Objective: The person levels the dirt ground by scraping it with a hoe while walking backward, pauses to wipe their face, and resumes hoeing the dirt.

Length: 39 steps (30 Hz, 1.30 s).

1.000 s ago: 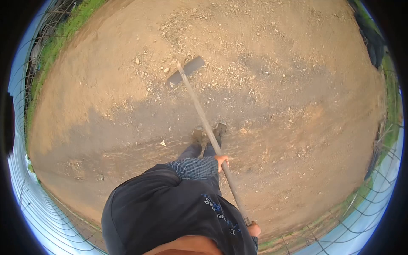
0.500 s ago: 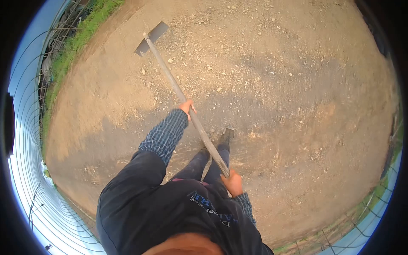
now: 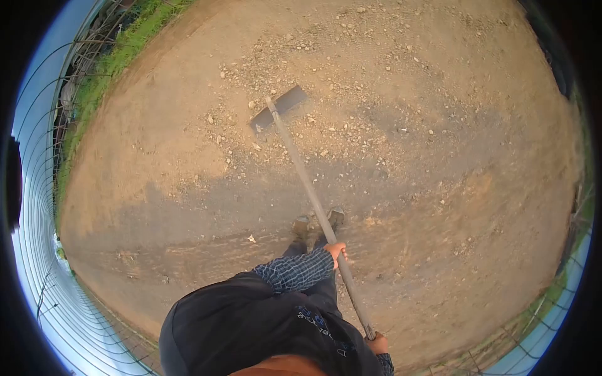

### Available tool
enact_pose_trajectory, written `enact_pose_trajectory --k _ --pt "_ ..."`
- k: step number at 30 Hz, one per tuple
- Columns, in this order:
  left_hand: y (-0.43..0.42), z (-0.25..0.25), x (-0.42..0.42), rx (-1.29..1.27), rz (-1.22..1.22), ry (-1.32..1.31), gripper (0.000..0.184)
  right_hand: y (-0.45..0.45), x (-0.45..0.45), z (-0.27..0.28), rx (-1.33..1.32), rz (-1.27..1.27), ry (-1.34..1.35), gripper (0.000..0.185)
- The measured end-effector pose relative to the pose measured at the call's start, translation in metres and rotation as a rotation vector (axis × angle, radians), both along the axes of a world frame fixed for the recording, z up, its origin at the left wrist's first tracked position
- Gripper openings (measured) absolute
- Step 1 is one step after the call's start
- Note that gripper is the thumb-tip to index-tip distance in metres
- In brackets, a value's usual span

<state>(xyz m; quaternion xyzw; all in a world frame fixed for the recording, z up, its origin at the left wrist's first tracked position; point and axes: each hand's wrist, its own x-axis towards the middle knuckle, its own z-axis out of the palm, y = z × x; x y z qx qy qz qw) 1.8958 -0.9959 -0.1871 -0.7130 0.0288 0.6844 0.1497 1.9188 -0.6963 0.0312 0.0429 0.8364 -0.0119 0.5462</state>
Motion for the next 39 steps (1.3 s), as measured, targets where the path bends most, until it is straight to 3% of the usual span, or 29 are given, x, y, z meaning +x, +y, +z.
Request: enact_pose_trajectory --k 3,5,8,9,10,12,15,16,18,20,22,23,25,27,30,33,36,39 --pt "-0.087 -0.044 -0.022 -0.218 -0.026 0.098 0.011 -0.092 -0.023 -0.043 -0.054 0.022 0.067 0.031" --pt "-0.174 -0.066 -0.049 -0.360 -0.046 0.094 0.015 -0.145 -0.035 -0.094 -0.250 0.009 0.117 0.032" --pt "-0.311 -0.047 -0.086 -0.589 -0.214 0.029 0.022 -0.272 -0.067 -0.105 -0.440 -0.007 0.176 0.033" --pt "-0.350 -0.050 -0.090 -0.650 -0.143 0.153 0.023 -0.307 -0.076 -0.101 -0.581 -0.028 0.202 0.033" --pt "-0.386 -0.049 -0.090 -0.693 -0.253 0.254 0.023 -0.337 -0.086 -0.102 -0.672 -0.009 0.224 0.032" --pt "-0.416 -0.023 -0.102 -0.712 -0.433 0.172 0.023 -0.379 -0.104 -0.100 -0.723 0.053 0.223 0.031" --pt "-0.383 0.015 -0.102 -0.740 -0.476 0.181 0.023 -0.352 -0.093 -0.112 -0.806 -0.010 0.307 0.032" --pt "-0.358 -0.011 -0.092 -0.651 -0.143 0.130 0.022 -0.328 -0.095 -0.110 -0.752 -0.002 0.237 0.033" --pt "-0.289 -0.015 -0.070 -0.571 -0.206 0.153 0.022 -0.263 -0.086 -0.114 -0.613 0.032 0.198 0.030" --pt "-0.202 -0.033 -0.050 -0.436 0.070 0.256 0.019 -0.181 -0.075 -0.114 -0.560 0.061 0.175 0.031" --pt "-0.116 -0.016 -0.039 -0.235 0.141 0.210 0.015 -0.107 -0.072 -0.087 -0.360 0.089 0.092 0.029" --pt "-0.072 -0.027 -0.029 -0.160 0.104 0.214 0.017 -0.077 -0.072 -0.066 -0.293 0.067 0.076 0.027" --pt "-0.024 0.022 -0.034 0.032 -0.084 0.128 0.023 -0.021 -0.075 -0.031 -0.165 0.102 0.059 0.024" --pt "0.022 0.029 -0.027 0.181 0.062 0.018 0.020 0.017 -0.078 -0.002 -0.068 0.122 0.059 0.025" --pt "0.035 0.042 -0.023 0.166 0.169 0.070 0.017 0.019 -0.093 0.014 0.048 0.192 0.024 0.025" --pt "-0.012 0.020 -0.013 0.115 0.229 0.070 0.016 -0.050 -0.105 -0.007 0.072 0.331 -0.003 0.025" --pt "-0.092 -0.032 0.013 -0.023 0.309 0.106 0.015 -0.112 -0.090 -0.068 -0.123 0.375 0.011 0.028" --pt "-0.218 -0.063 0.033 -0.396 0.219 0.041 0.013 -0.224 -0.063 -0.112 -0.331 0.376 0.106 0.029"
